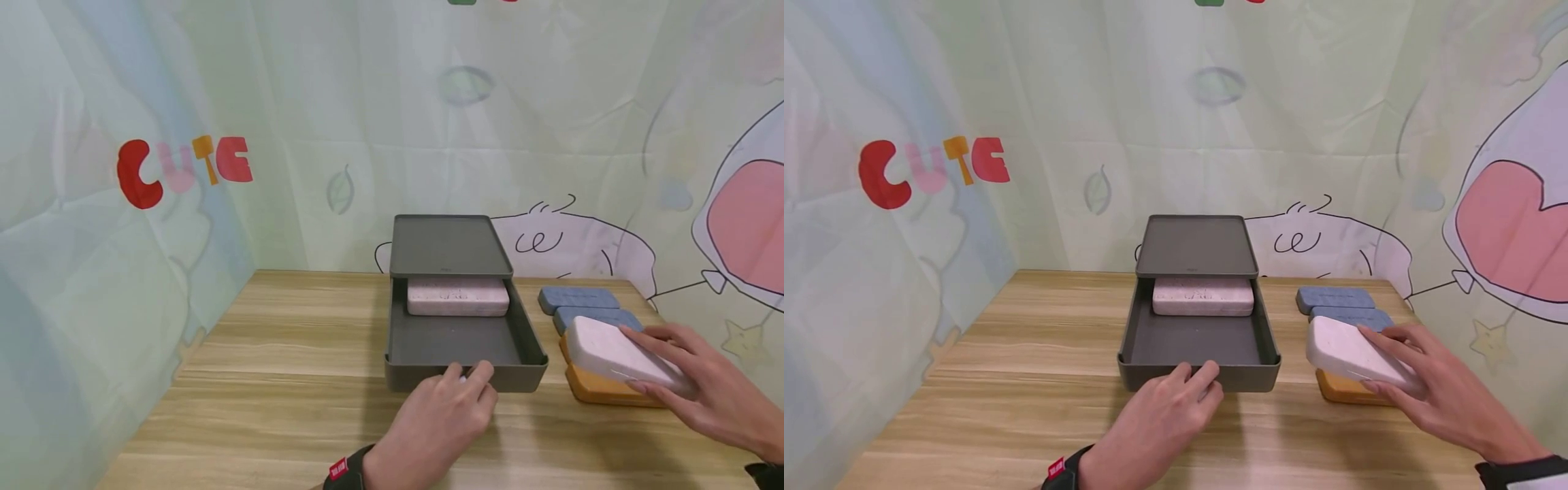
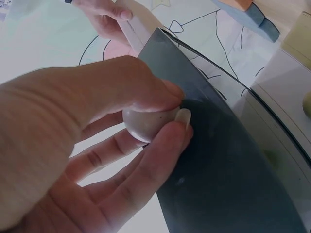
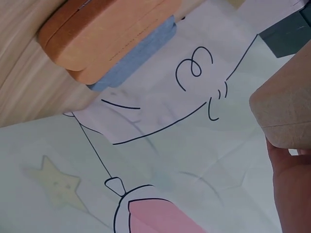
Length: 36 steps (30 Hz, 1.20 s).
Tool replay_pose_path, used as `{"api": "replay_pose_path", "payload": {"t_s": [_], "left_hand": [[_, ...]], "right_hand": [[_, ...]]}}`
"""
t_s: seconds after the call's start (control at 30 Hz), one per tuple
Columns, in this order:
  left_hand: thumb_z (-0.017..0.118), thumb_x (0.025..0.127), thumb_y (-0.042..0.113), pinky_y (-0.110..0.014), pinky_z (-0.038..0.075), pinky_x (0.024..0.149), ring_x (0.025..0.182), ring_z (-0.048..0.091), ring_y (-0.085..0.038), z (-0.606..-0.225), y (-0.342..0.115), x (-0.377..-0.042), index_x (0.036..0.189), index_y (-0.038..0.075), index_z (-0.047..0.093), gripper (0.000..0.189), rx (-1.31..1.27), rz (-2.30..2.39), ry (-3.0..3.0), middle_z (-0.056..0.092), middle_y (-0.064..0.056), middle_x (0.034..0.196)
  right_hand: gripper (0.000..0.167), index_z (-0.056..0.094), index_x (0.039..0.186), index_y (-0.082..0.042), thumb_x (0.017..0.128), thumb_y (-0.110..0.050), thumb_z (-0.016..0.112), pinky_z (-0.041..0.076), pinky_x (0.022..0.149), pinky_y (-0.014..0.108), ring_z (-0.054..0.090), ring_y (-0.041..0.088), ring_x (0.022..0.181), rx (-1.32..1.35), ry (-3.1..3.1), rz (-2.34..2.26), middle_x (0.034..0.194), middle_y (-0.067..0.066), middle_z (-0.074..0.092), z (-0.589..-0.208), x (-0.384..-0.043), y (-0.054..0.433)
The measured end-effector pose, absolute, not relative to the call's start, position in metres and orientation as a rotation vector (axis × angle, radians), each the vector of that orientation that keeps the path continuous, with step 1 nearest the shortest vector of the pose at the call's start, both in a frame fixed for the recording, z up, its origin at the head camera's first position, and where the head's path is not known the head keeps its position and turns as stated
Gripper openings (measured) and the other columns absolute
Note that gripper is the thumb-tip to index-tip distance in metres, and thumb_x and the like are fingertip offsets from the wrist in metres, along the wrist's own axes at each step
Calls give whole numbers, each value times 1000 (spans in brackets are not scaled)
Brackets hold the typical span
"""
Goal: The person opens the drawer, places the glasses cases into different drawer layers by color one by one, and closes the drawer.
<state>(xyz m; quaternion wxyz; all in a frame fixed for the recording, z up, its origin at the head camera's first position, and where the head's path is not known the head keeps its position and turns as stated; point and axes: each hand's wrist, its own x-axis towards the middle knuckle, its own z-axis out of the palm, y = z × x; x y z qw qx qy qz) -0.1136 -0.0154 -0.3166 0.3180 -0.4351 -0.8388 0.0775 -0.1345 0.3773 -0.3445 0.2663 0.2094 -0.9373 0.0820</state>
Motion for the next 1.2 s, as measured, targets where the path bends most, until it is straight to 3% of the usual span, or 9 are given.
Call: {"api": "replay_pose_path", "payload": {"t_s": [0.17, 0.3, 0.4, 0.6, 0.93, 1.2], "left_hand": [[75, 91, 12, -12, 46, 54, 66, 52, -6, -316, -15, -114, 101, 17, 76, 12, -1150, 198, -2222, 57, 4, 104], [75, 91, 12, -12, 46, 54, 66, 52, -6, -315, -15, -114, 101, 18, 76, 12, -1148, 198, -2222, 57, 4, 104], [75, 91, 12, -12, 47, 55, 66, 53, -6, -315, -16, -114, 102, 18, 76, 12, -1150, 200, -2224, 57, 4, 104], [74, 91, 12, -12, 46, 54, 66, 52, -6, -315, -15, -114, 101, 17, 76, 11, -1148, 207, -2213, 57, 4, 104], [74, 91, 12, -12, 47, 55, 66, 52, -7, -317, -15, -114, 100, 16, 76, 10, -1144, 202, -2191, 58, 4, 104], [74, 91, 12, -13, 47, 54, 66, 52, -7, -316, -15, -113, 100, 17, 76, 11, -1144, 209, -2192, 57, 4, 104]], "right_hand": [[82, 60, 144, -26, 69, -21, 92, 39, 70, 17, 36, -3, 104, 602, -2489, 257, 125, 4, 58, -337, -137, 371], [83, 61, 142, -25, 66, -17, 93, 39, 67, 19, 34, -8, 103, 606, -2471, 295, 125, 3, 58, -334, -139, 366], [83, 61, 142, -26, 66, -17, 93, 41, 65, 24, 34, -7, 104, 592, -2476, 311, 127, 2, 58, -331, -140, 362], [81, 60, 143, -26, 69, -14, 91, 35, 71, 16, 36, -3, 105, 622, -2466, 394, 130, -1, 57, -325, -141, 354], [80, 58, 146, -27, 73, -14, 89, 45, 68, 27, 37, 1, 105, 628, -2473, 375, 128, 6, 57, -311, -147, 335], [84, 59, 145, -21, 67, -12, 91, 41, 77, 18, 43, 7, 108, 787, -2394, 373, 129, 7, 58, -302, -160, 317]]}}
